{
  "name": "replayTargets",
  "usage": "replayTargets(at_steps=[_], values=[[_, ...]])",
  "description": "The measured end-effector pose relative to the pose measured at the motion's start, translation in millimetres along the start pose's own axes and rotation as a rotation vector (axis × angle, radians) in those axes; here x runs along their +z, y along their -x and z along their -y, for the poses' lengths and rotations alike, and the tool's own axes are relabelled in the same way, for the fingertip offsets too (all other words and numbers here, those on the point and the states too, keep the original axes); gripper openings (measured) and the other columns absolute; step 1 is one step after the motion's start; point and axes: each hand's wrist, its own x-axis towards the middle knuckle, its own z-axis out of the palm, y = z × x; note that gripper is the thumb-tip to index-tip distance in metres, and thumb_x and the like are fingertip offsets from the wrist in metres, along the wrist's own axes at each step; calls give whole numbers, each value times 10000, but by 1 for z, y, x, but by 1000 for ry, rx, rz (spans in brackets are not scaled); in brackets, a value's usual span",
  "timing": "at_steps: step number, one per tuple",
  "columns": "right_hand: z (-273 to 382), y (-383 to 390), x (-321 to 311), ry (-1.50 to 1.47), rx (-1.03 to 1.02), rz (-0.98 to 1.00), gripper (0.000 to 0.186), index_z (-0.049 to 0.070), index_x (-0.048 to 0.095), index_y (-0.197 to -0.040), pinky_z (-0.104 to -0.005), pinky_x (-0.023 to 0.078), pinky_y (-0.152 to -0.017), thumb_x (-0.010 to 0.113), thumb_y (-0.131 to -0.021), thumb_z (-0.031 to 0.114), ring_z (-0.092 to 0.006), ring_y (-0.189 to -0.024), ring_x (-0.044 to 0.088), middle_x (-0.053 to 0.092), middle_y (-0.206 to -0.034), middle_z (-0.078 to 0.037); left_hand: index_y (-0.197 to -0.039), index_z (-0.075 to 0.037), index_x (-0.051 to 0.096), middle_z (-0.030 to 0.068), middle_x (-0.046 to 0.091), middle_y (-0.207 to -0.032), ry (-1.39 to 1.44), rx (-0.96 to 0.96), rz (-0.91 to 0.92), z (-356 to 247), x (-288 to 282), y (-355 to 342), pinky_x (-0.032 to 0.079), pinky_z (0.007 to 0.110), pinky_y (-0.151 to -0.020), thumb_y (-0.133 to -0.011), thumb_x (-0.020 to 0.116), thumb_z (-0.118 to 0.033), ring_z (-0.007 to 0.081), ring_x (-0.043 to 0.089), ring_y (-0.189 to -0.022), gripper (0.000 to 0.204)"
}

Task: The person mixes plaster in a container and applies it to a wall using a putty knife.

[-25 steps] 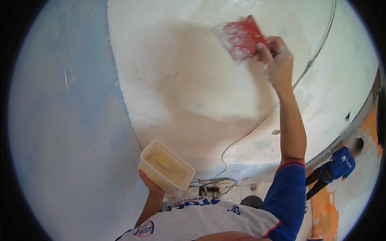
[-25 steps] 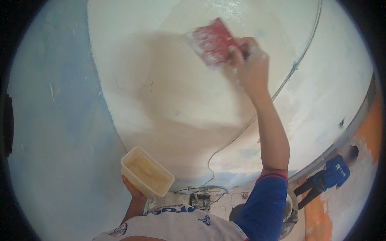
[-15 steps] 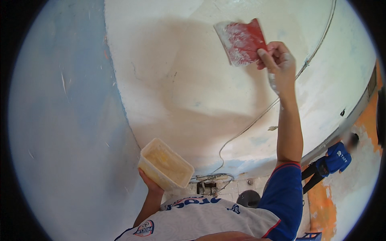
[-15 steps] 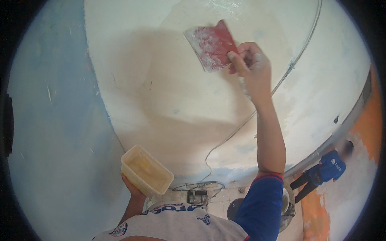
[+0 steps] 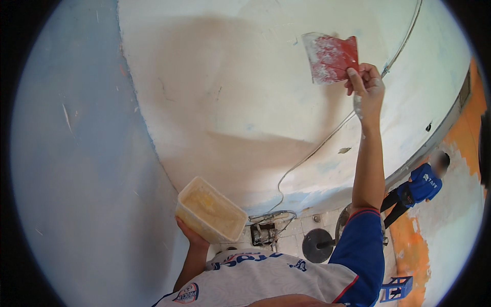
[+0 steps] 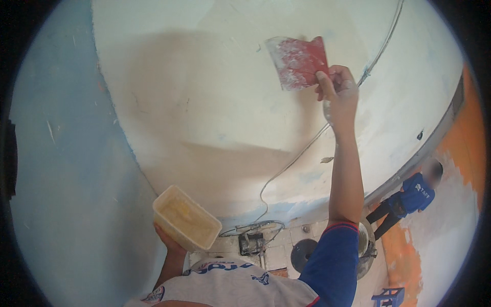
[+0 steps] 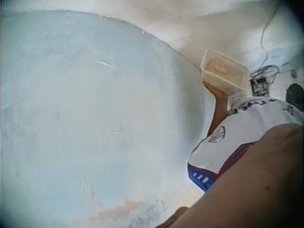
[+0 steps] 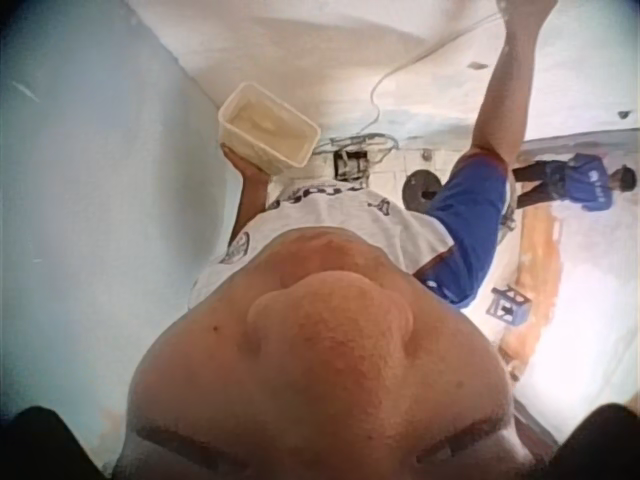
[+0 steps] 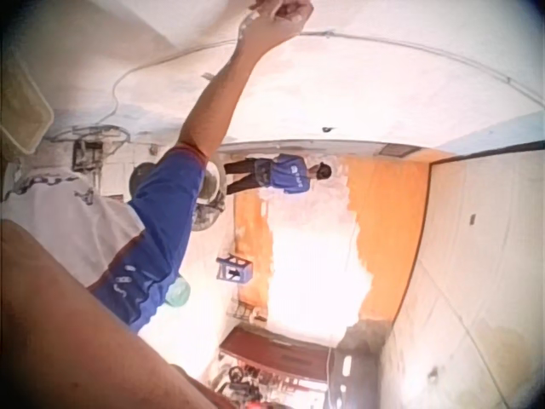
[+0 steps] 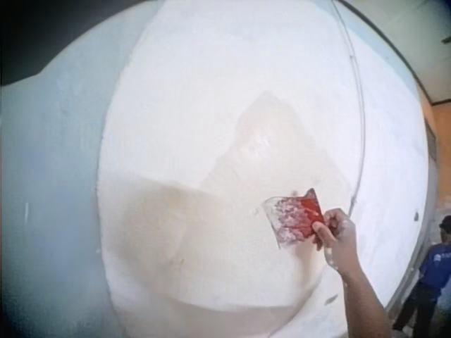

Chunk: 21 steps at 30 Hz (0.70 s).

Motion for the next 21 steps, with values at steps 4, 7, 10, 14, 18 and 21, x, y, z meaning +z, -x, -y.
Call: replayTargets(at_steps=[4,7,10,14,18,21], values=[[7,3,-9,-90,-27,97,162,14,588,-1062,-237,448,-562,711,-980,80,-91,-669,594,644,-815,-30,-1585,-196,363,95,458,-1565,-12,34,40,-5,-3,6,459,540,-1128,-944,350,-831,340,496,-1397,903],[6,-7,-7,6,1,159,157,13,592,-1054,-240,444,-574,711,-980,82,-89,-682,591,639,-813,-24,-1578,-193,371,81,443,-1576,-31,18,57,-10,-6,13,436,508,-1152,-953,340,-825,318,470,-1417,889],[-6,-21,-15,118,-36,142,147,10,605,-1053,-235,436,-575,704,-988,97,-86,-684,587,644,-820,-21,-1580,-197,365,81,427,-1586,-42,-10,44,-16,-9,15,422,510,-1162,-946,341,-836,319,454,-1427,901],[6,-21,-25,21,-73,16,164,4,621,-1096,-238,442,-581,699,-991,104,-91,-698,596,660,-840,-35,-1583,-197,359,83,411,-1598,-44,53,15,-24,-19,17,418,510,-1167,-942,347,-839,323,442,-1436,907],[15,-14,-1,-41,-58,270,144,21,622,-1094,-249,448,-596,694,-984,80,-103,-718,604,654,-862,-25,-1585,-197,355,84,418,-1597,-28,39,60,-19,-11,13,426,510,-1161,-947,343,-832,325,455,-1429,900],[16,-33,7,168,-75,251,159,23,620,-1107,-248,444,-592,696,-990,98,-97,-709,597,653,-864,-18,-1589,-202,351,83,430,-1591,-36,51,36,-16,-7,15,436,511,-1154,-955,332,-825,329,471,-1420,889]])
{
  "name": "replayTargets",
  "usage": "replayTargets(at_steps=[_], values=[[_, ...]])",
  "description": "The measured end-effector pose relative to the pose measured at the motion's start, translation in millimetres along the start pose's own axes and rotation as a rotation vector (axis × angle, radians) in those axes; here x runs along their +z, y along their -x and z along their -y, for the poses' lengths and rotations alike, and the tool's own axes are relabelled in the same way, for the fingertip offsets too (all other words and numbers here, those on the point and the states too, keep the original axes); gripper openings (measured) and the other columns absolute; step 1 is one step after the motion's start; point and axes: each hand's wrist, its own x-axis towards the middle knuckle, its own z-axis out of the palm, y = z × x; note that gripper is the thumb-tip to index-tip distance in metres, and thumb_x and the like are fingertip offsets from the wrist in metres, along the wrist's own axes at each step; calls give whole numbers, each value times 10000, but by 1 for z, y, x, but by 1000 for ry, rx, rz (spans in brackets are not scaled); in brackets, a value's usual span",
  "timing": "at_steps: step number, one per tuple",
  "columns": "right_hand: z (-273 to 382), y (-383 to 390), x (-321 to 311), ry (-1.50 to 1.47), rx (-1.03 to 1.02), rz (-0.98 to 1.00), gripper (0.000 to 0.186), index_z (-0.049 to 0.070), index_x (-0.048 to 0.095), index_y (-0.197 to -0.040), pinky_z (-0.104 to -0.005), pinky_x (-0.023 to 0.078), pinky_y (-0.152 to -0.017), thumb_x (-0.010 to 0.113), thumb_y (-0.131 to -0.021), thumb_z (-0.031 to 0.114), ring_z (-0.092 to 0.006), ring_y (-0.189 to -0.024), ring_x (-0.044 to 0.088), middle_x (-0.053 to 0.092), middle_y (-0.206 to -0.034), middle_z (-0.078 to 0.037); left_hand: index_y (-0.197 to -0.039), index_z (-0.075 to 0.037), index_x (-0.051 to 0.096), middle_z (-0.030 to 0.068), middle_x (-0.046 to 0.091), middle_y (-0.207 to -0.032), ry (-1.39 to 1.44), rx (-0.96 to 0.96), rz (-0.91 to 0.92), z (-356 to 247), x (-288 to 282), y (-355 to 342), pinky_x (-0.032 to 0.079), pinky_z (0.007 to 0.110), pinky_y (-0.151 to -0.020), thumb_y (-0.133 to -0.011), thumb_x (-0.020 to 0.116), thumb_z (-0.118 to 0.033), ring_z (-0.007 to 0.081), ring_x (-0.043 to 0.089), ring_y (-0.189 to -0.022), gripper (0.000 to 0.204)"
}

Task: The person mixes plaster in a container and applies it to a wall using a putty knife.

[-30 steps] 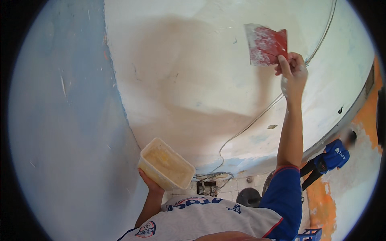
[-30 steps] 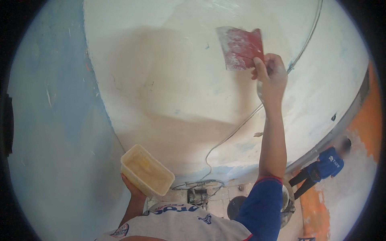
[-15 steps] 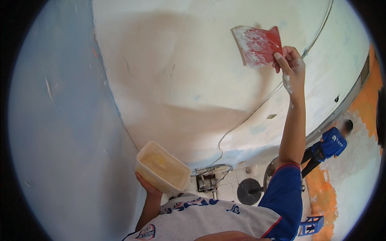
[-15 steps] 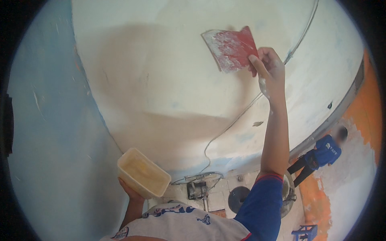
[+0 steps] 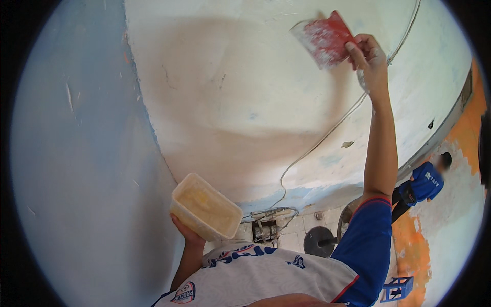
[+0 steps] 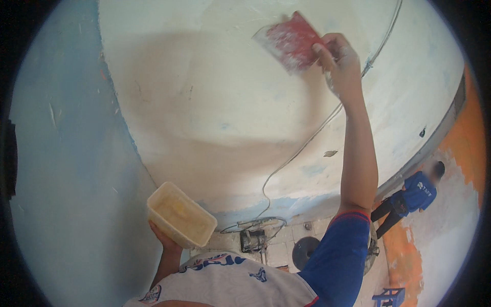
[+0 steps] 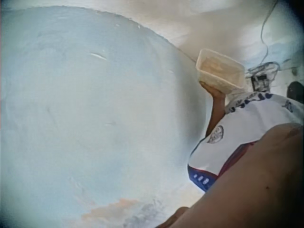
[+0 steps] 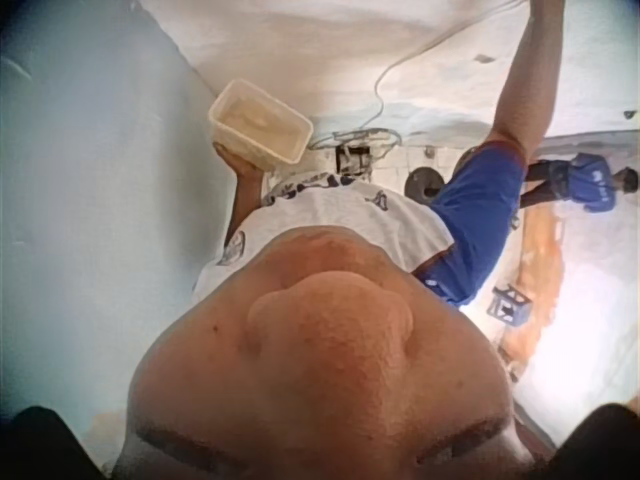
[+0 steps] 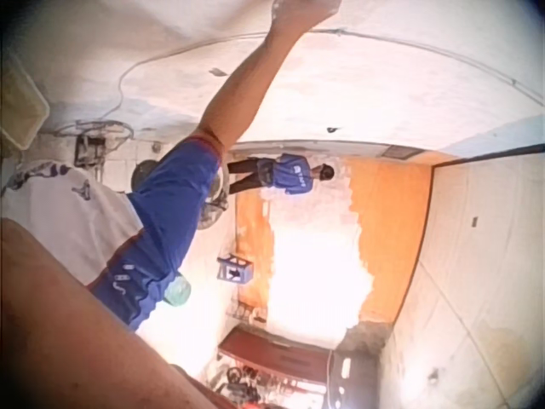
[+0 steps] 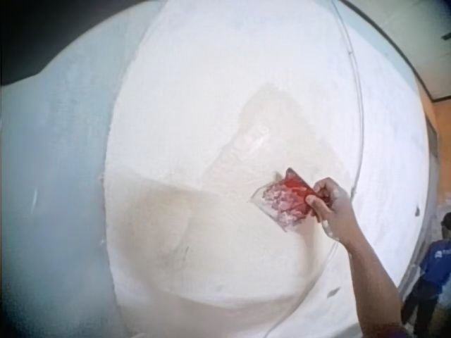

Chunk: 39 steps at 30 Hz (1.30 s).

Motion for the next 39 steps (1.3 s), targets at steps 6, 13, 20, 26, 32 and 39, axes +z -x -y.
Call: replayTargets(at_steps=[6,13,20,26,32,39], values=[[3,-2,-35,-178,-133,-107,157,30,632,-1102,-219,424,-572,703,-988,110,-72,-684,574,647,-848,-4,-1586,-203,359,82,446,-1581,25,9,33,10,14,-7,447,510,-1146,-962,317,-820,321,480,-1417,879],[-9,-27,-34,-78,-196,-206,185,5,618,-1101,-238,449,-599,698,-1000,137,-81,-687,579,651,-861,-16,-1573,-201,380,68,472,-1555,-18,99,24,44,32,-10,459,501,-1132,-968,338,-808,301,504,-1385,858],[12,-14,-7,-284,-165,136,140,59,635,-1081,-204,398,-547,716,-978,108,-40,-627,509,566,-779,48,-1574,-185,374,87,511,-1517,28,137,-12,86,57,-12,481,525,-1110,-963,315,-821,319,531,-1365,885],[11,-39,25,195,-408,121,143,5,646,-1030,-305,499,-608,707,-972,121,-116,-667,600,654,-762,-31,-1577,-188,374,77,489,-1548,21,172,-6,126,65,-11,435,495,-1154,-973,283,-818,301,497,-1402,878],[25,-61,-23,-191,-324,-179,223,-1,640,-1077,-294,473,-585,713,-972,182,-102,-646,601,685,-783,-25,-1584,-189,362,79,478,-1561,10,221,-87,152,65,16,425,488,-1164,-970,260,-825,303,483,-1414,890],[24,-12,40,44,-304,246,142,21,603,-1007,-354,480,-572,659,-996,151,-212,-607,635,661,-722,-147,-1589,-188,355,81,467,-1571,87,192,-84,160,54,34,427,500,-1164,-960,270,-836,310,480,-1419,907]])
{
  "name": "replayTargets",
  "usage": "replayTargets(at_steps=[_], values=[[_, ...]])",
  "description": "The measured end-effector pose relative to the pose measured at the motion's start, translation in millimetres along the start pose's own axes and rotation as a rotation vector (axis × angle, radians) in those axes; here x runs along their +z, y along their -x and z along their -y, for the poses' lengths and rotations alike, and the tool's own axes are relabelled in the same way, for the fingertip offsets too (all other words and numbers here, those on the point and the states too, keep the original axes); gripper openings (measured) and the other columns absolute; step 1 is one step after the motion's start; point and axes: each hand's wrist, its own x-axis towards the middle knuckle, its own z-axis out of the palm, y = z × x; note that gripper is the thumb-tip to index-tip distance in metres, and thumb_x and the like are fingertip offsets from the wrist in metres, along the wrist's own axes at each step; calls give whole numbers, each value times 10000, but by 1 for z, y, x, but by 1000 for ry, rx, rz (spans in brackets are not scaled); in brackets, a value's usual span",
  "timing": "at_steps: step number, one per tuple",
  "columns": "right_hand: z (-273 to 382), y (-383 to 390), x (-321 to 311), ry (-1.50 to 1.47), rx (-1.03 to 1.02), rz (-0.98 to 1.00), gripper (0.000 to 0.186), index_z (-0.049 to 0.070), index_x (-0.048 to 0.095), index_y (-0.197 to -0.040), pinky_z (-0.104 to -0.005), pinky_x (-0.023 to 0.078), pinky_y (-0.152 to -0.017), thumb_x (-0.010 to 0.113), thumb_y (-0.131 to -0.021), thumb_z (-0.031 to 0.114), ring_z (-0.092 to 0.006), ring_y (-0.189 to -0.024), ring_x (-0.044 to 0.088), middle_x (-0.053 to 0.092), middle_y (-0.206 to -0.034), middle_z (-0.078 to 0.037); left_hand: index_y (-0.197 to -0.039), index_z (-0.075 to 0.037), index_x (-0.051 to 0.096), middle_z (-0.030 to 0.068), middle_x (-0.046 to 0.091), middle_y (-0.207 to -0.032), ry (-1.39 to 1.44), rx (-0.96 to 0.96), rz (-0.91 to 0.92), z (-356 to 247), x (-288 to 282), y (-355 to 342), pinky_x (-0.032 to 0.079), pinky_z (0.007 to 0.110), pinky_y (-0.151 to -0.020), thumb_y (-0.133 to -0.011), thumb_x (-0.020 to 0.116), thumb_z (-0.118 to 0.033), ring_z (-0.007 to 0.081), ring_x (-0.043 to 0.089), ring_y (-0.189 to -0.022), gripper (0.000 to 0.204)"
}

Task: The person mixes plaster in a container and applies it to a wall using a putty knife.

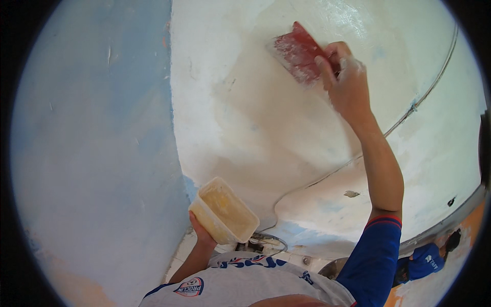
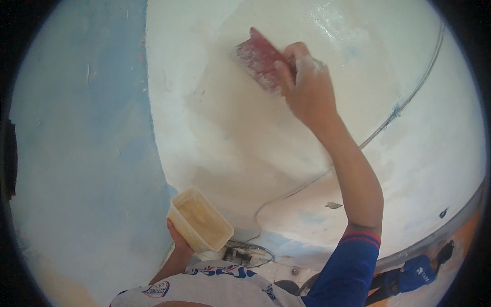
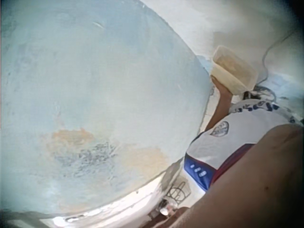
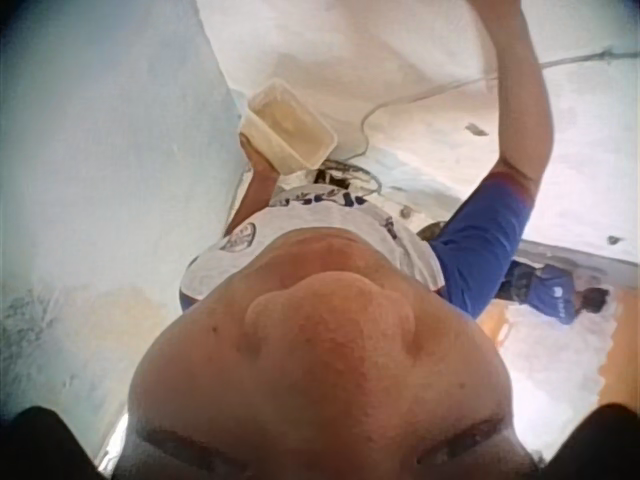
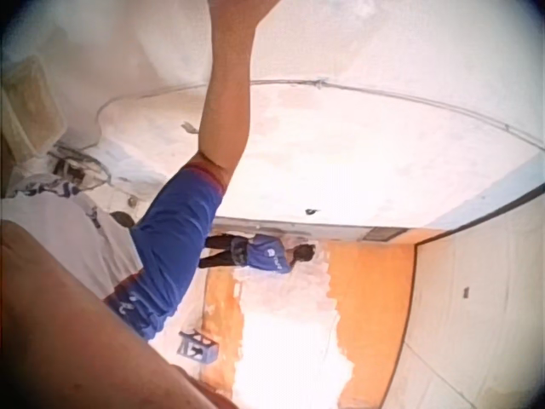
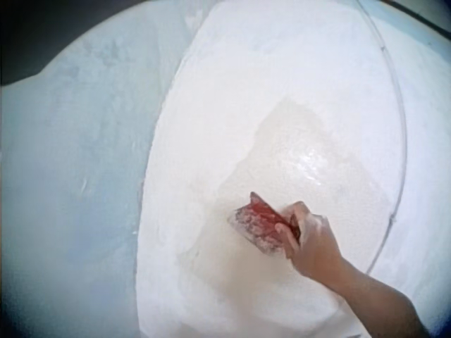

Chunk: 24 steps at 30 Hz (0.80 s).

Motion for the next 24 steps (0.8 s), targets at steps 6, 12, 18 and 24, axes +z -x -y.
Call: replayTargets(at_steps=[6,12,18,24], values=[[8,-16,-47,37,-79,-528,159,35,625,-1038,-295,450,-522,702,-988,164,-129,-552,571,652,-694,-70,-1599,-203,334,86,467,-1562,-15,21,41,-33,6,-17,453,545,-1137,-934,308,-858,336,498,-1399,934],[23,9,-5,196,-16,-213,128,26,604,-1010,-298,457,-527,693,-986,114,-148,-508,539,633,-666,-73,-1598,-194,337,92,474,-1556,-60,-1,38,-71,13,-20,458,535,-1136,-945,301,-846,334,502,-1398,924],[32,-7,-33,286,65,-484,186,7,610,-1055,-311,475,-532,709,-979,146,-127,-604,620,683,-724,-81,-1590,-186,350,97,478,-1551,-26,-79,76,-90,-5,-35,474,528,-1122,-947,294,-845,327,515,-1387,923],[50,8,-11,-135,188,-189,166,18,603,-1037,-237,445,-516,707,-987,137,-74,-620,599,663,-761,-32,-1582,-186,366,95,494,-1533,-51,-125,82,-113,-21,-44,477,527,-1116,-943,296,-849,328,526,-1372,923]])
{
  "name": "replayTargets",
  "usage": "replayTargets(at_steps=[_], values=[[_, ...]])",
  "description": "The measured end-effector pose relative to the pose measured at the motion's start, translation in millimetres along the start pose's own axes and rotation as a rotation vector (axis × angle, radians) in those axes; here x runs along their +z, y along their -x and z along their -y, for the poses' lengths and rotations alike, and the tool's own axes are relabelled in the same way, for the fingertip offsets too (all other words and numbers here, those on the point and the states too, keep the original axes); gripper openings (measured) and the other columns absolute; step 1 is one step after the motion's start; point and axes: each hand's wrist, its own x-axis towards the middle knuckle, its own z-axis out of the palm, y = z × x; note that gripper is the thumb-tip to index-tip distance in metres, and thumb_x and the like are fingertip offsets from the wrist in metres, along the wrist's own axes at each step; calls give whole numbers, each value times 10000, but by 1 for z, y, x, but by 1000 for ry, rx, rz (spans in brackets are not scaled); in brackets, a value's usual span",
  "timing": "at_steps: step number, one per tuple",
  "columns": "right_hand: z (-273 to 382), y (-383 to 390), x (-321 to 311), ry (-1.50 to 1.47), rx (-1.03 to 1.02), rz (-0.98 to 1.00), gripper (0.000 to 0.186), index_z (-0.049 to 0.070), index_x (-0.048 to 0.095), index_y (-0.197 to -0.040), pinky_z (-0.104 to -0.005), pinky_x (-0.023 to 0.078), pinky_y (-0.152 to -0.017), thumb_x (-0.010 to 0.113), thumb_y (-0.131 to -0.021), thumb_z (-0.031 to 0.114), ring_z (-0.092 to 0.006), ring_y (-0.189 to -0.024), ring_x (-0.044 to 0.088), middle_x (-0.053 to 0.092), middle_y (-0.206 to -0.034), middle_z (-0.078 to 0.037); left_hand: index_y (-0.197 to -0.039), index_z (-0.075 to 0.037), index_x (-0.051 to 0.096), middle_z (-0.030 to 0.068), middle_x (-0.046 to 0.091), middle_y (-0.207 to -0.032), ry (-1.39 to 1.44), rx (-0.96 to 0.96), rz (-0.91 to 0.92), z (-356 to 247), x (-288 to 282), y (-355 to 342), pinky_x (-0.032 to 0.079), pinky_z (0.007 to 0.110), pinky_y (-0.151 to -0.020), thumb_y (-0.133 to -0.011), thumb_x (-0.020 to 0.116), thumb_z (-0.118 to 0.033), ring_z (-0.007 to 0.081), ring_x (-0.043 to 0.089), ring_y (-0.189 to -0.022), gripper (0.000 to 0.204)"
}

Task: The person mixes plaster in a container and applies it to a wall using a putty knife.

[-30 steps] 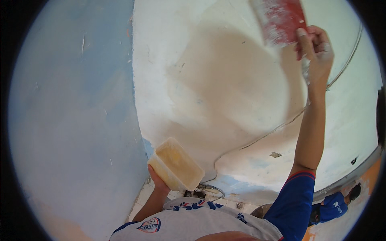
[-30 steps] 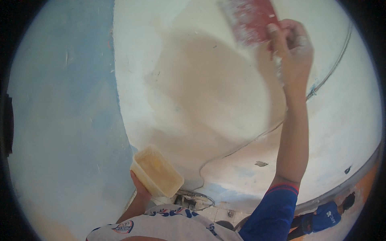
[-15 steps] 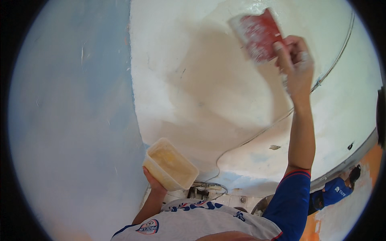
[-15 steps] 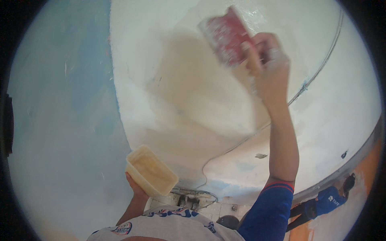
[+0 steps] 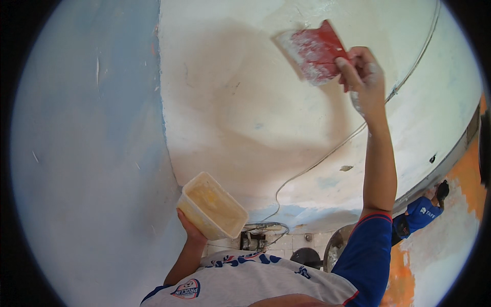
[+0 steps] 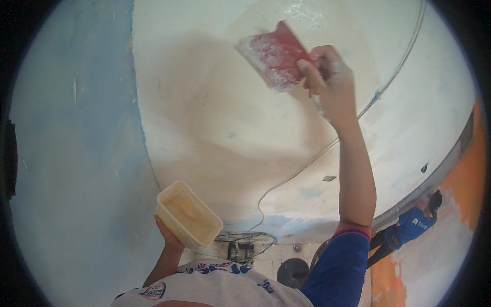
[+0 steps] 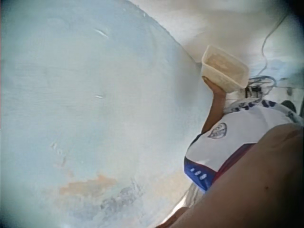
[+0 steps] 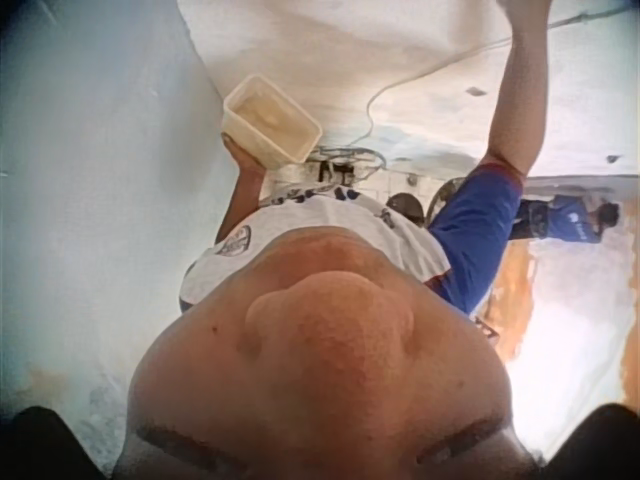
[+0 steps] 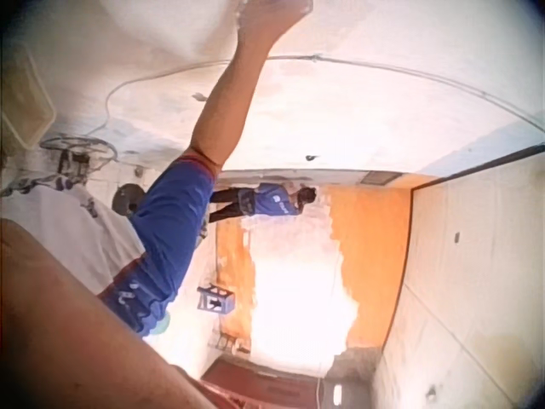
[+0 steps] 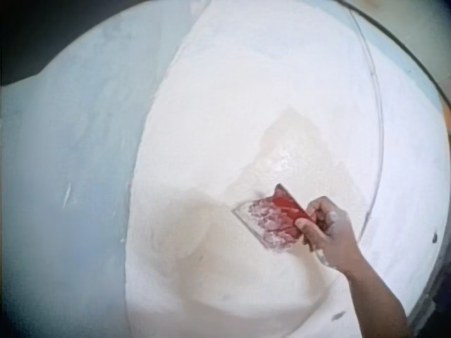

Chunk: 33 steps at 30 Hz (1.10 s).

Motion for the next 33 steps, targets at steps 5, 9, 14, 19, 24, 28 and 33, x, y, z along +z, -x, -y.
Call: replayTargets(at_steps=[5,9,14,19,24,28,33], values=[[-24,-27,-19,321,-96,-211,192,-15,586,-1070,-231,428,-517,706,-990,113,-81,-611,562,676,-837,-47,-1575,-184,388,80,475,-1561,49,-75,-16,-18,-8,-1,441,503,-1147,-960,331,-818,318,497,-1398,885],[-7,-24,-42,-23,-23,-247,137,38,584,-1086,-233,452,-531,672,-1014,115,-93,-623,583,647,-803,-34,-1578,-197,374,88,496,-1531,13,-59,-44,-28,-15,-3,469,532,-1122,-936,322,-850,332,523,-1372,918],[-27,-31,-21,-100,17,68,148,29,577,-1095,-244,467,-547,664,-1024,127,-91,-630,584,645,-800,-30,-1568,-190,397,70,481,-1554,24,-115,11,-35,-17,2,446,500,-1143,-943,342,-838,313,500,-1393,902],[-37,-53,-58,71,3,-91,186,15,585,-1120,-236,456,-559,663,-1029,158,-89,-637,584,659,-809,-33,-1565,-196,400,67,486,-1547,14,-121,34,-37,-10,3,452,504,-1137,-947,349,-831,307,503,-1390,887],[-10,-36,-46,-68,-20,-24,252,-4,633,-1212,-245,513,-650,644,-1038,177,-89,-730,626,701,-901,-26,-1564,-206,401,64,489,-1544,11,-109,25,-39,-18,4,452,503,-1138,-951,352,-825,305,505,-1388,873],[-23,-34,-13,135,107,183,222,2,659,-1183,-247,500,-633,632,-1041,171,-92,-698,606,674,-856,-23,-1565,-209,401,63,484,-1551,35,-155,32,-39,-21,3,452,500,-1138,-951,345,-828,305,508,-1385,874],[-28,-52,-64,12,-7,-211,232,-8,649,-1177,-242,473,-609,626,-1046,182,-85,-672,584,675,-850,-26,-1563,-209,407,60,477,-1558,75,-164,36,-37,-27,0,451,498,-1138,-950,333,-834,305,506,-1386,879]])
